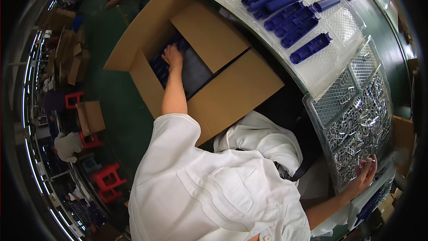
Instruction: Assembling small metal and electronic components into blue plastic handheld device housings.
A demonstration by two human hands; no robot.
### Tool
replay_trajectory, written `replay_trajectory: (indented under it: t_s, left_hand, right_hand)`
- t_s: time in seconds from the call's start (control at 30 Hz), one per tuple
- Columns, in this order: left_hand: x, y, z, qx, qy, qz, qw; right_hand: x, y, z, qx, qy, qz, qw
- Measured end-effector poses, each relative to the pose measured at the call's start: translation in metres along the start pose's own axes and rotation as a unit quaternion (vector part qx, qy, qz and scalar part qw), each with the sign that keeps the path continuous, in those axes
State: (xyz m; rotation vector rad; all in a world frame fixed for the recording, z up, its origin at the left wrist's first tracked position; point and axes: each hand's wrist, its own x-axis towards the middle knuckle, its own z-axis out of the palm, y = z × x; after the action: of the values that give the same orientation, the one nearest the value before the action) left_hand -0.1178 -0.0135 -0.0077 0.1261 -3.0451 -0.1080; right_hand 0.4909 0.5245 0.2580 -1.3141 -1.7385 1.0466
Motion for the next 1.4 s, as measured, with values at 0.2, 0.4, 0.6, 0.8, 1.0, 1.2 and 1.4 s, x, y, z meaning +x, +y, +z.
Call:
replay_trajectory:
  t_s: [0.2, 0.4, 0.6, 0.8, 1.0, 1.2, 1.4]
  left_hand:
    - [-0.023, 0.015, -0.07, -0.183, 0.112, -0.112, 0.97]
    - [-0.127, 0.102, -0.201, -0.776, -0.058, -0.132, 0.614]
    - [-0.237, 0.228, -0.24, -0.758, -0.474, 0.037, 0.446]
    - [-0.323, 0.298, -0.241, -0.599, -0.733, 0.113, 0.302]
    - [-0.36, 0.32, -0.26, -0.494, -0.772, 0.211, 0.34]
    - [-0.365, 0.327, -0.26, -0.472, -0.78, 0.224, 0.346]
    - [-0.365, 0.325, -0.256, -0.487, -0.776, 0.231, 0.327]
  right_hand:
    - [-0.003, 0.032, -0.024, -0.051, -0.057, -0.019, 0.997]
    - [-0.009, 0.041, -0.042, 0.043, -0.012, 0.045, 0.998]
    - [-0.028, -0.021, 0.001, 0.17, -0.122, -0.111, 0.972]
    - [-0.06, -0.101, 0.046, 0.159, -0.124, -0.148, 0.968]
    - [-0.058, -0.102, 0.055, -0.077, -0.112, -0.284, 0.949]
    - [-0.064, -0.093, 0.058, -0.118, -0.139, -0.233, 0.955]
    - [-0.064, -0.087, 0.064, -0.153, -0.147, -0.228, 0.95]
